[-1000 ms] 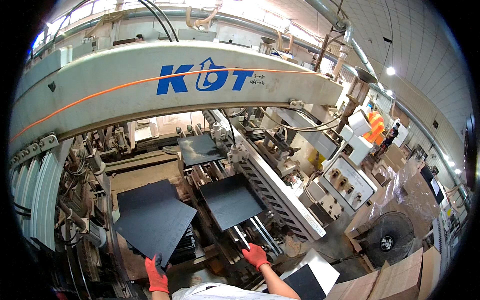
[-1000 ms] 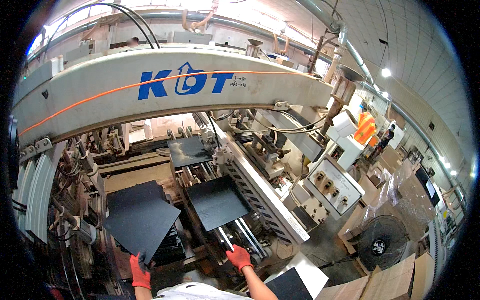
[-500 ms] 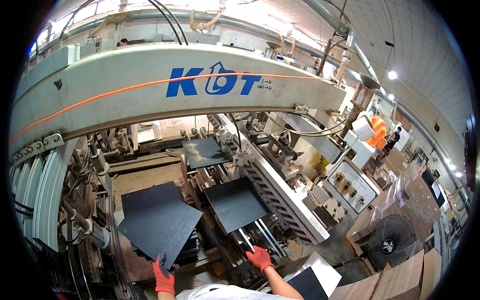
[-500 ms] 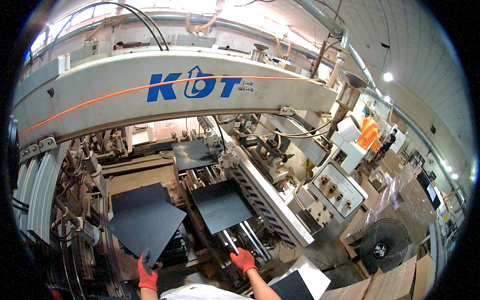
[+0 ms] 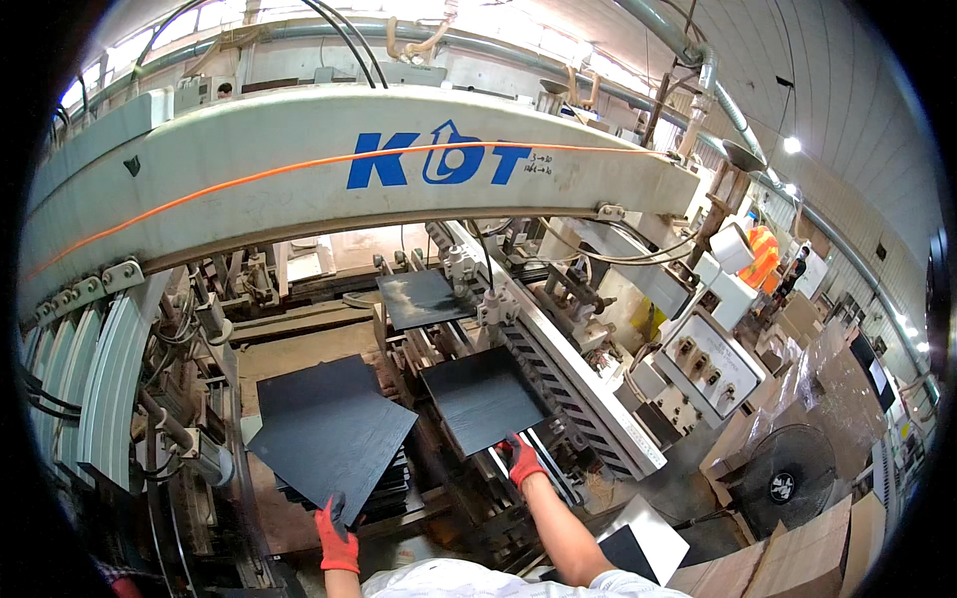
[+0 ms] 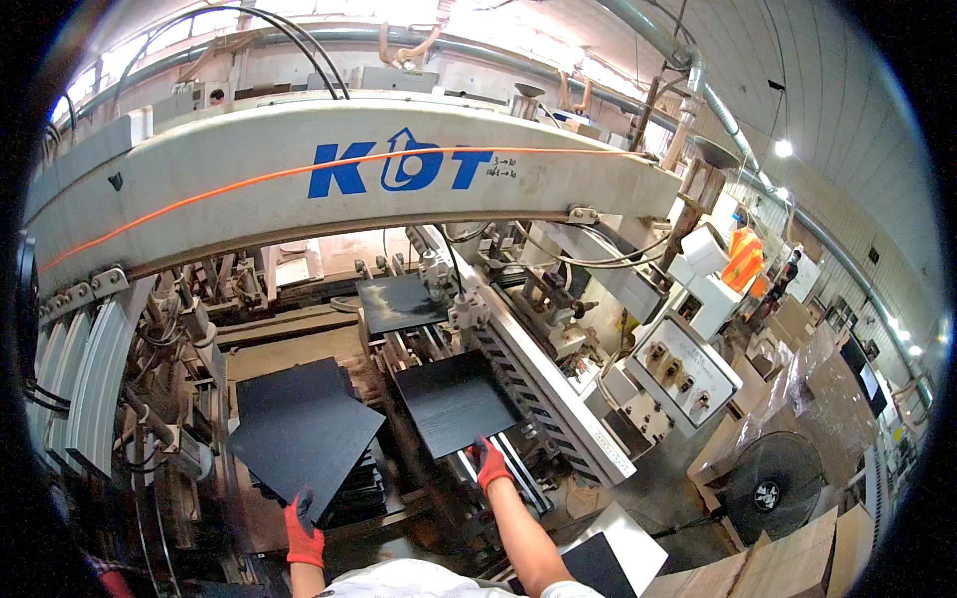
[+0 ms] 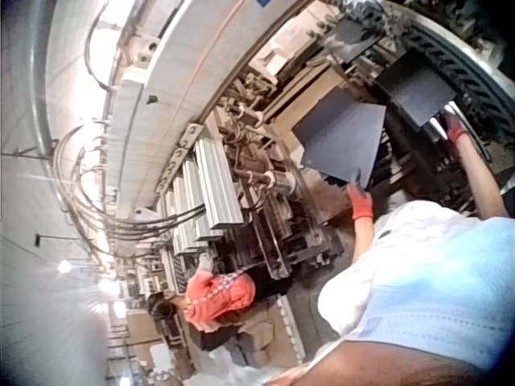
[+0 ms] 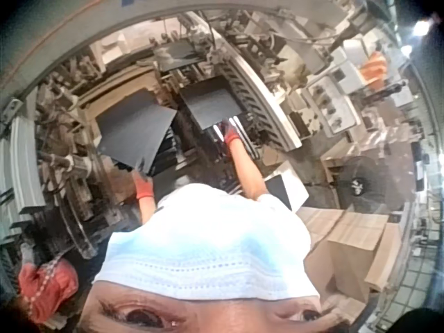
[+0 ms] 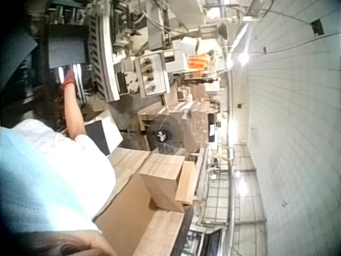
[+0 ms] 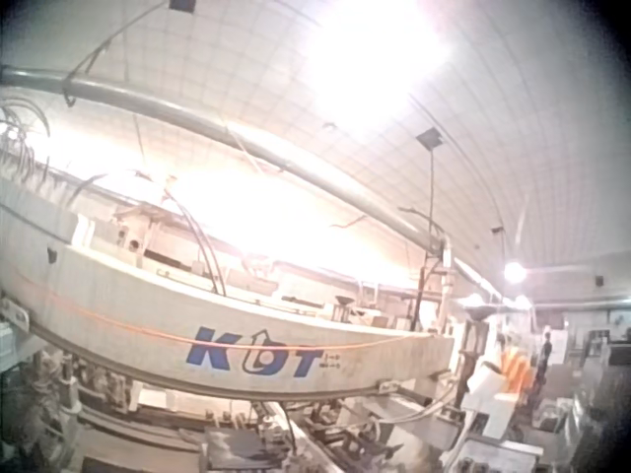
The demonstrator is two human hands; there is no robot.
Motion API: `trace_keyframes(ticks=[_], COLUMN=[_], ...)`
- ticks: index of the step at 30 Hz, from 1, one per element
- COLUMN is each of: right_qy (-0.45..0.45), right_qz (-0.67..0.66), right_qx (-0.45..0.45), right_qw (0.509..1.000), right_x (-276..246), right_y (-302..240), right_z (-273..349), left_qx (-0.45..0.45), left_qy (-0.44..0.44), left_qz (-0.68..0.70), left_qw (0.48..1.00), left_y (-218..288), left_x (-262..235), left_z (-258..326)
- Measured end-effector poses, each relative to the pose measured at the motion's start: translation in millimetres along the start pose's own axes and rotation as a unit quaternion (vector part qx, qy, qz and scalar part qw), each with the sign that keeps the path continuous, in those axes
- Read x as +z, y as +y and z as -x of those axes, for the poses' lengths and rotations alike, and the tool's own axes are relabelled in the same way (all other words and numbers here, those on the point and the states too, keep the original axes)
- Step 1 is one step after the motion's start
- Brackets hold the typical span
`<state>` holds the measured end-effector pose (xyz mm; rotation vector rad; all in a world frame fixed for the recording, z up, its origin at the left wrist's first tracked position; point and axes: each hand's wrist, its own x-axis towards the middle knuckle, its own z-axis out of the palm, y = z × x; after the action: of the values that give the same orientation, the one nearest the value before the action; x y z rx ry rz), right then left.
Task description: The person repeatedly picks up dark rectangular panels from a machine and stacks them into a cardboard box. The person wears red gloves and handles the panels one at a time, placing them into the box with protective cardboard dividers.
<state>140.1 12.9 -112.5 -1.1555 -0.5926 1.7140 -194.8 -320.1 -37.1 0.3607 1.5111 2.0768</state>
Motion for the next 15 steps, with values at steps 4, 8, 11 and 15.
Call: trace_keyframes(ticks=[4, 8, 11, 15], right_qy=[0.045, 0.020, 0.056, 0.108], right_qz=[-0.062, -0.059, -0.115, -0.014], right_qx=[0.034, 0.025, 0.054, 0.017], right_qw=[0.997, 0.998, 0.990, 0.994], right_x=[-39, 11, 10, 62], right_y=[10, 13, 3, 23], right_z=[-56, -32, -35, -19], left_qx=[0.032, -0.121, -0.072, 0.091], left_qy=[-0.024, 0.019, 0.004, -0.002], left_qz=[-0.040, 0.117, 0.123, -0.111], left_qw=[0.998, 0.986, 0.990, 0.990], left_y=[0, 13, 2, -10], left_x=[17, 7, 9, -41], left_z=[-1, -4, -8, -18])
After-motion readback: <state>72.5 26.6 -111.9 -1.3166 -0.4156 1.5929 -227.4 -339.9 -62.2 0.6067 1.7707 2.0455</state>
